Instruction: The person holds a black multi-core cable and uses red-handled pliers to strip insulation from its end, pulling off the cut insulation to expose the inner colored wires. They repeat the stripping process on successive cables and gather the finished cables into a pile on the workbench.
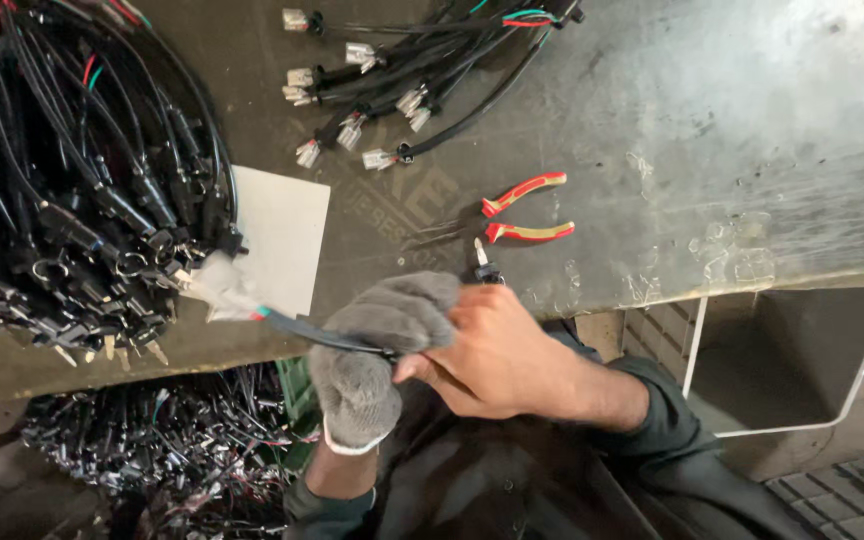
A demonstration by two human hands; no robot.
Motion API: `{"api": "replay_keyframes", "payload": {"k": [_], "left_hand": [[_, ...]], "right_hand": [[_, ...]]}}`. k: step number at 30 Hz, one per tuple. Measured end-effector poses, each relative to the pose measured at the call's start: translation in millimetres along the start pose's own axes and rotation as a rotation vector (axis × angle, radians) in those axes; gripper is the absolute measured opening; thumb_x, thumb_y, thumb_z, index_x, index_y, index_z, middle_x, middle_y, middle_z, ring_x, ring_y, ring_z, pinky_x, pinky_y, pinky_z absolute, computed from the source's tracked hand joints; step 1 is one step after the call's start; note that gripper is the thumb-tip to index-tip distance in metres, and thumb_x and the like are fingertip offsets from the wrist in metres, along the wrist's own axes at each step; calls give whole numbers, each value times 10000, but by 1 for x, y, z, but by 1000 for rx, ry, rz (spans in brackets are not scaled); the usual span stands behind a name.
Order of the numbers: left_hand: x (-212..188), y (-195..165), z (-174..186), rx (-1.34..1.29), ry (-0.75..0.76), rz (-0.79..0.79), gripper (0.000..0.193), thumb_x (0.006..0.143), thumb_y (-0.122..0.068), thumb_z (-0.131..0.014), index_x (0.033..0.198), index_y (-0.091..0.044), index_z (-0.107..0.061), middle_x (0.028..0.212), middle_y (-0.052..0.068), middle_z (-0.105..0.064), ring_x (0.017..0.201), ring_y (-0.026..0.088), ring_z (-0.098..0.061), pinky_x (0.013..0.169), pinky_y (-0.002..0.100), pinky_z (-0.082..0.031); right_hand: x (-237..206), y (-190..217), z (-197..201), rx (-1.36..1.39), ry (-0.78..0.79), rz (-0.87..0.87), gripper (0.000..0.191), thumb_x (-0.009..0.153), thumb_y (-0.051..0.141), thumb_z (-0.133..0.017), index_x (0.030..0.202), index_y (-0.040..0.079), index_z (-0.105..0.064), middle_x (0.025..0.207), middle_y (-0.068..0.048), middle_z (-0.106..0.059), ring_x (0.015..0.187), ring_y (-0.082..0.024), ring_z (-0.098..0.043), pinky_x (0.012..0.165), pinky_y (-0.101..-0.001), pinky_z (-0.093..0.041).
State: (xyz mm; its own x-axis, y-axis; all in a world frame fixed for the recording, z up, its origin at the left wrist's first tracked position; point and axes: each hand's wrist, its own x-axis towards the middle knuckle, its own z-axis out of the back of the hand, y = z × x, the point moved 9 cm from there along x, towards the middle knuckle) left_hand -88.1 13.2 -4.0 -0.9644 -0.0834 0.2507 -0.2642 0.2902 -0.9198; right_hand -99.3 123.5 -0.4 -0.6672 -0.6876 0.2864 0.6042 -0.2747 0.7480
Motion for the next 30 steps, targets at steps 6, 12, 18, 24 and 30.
{"api": "replay_keyframes", "payload": {"k": [6, 12, 18, 24, 30], "left_hand": [[-33, 26, -48, 619, 551, -60, 231, 802, -267, -760, 760, -101, -604, 862, 99, -699, 913, 268, -669, 765, 374, -508], [-66, 52, -91, 173, 625, 281, 140, 985, -203, -599, 1001, -84, -670, 875, 80, -717, 844, 244, -719, 776, 350, -573], [-37, 39, -66, 151, 565, 110, 142, 1032, -197, -585, 1056, -81, -663, 951, 71, -712, 889, 245, -705, 838, 351, -558], [-19, 89, -3, -392, 61, 542, 292, 1068, -237, -620, 1214, 14, -653, 934, 49, -679, 868, 197, -647, 801, 362, -550], [0, 64, 35, 170, 92, 331, 278, 1028, -208, -651, 1226, -16, -681, 1103, 67, -728, 1010, 168, -685, 1020, 346, -530]], "right_hand": [[8, 22, 71, 128, -255, -87, 447, 1039, 416, -512, 1003, -11, -640, 992, -171, -695, 942, -389, -661, 895, -487, -483], [-21, 11, 100, 1048, -372, -169, 574, 1137, 579, -319, 798, 184, -561, 695, 12, -664, 765, -228, -614, 888, -412, -428], [-69, -31, 115, 984, -555, -24, 545, 1135, 542, -320, 794, 176, -537, 689, -7, -640, 669, -202, -644, 766, -395, -423], [5, -64, 88, 991, -673, -215, 375, 1109, 427, -382, 1297, 119, -482, 1275, -53, -542, 1190, -223, -532, 1070, -408, -422], [-38, -90, -60, 1140, -16, -667, 444, 1085, 298, -443, 1433, 28, -496, 1089, -50, -593, 981, -154, -553, 871, -327, -471]]}}
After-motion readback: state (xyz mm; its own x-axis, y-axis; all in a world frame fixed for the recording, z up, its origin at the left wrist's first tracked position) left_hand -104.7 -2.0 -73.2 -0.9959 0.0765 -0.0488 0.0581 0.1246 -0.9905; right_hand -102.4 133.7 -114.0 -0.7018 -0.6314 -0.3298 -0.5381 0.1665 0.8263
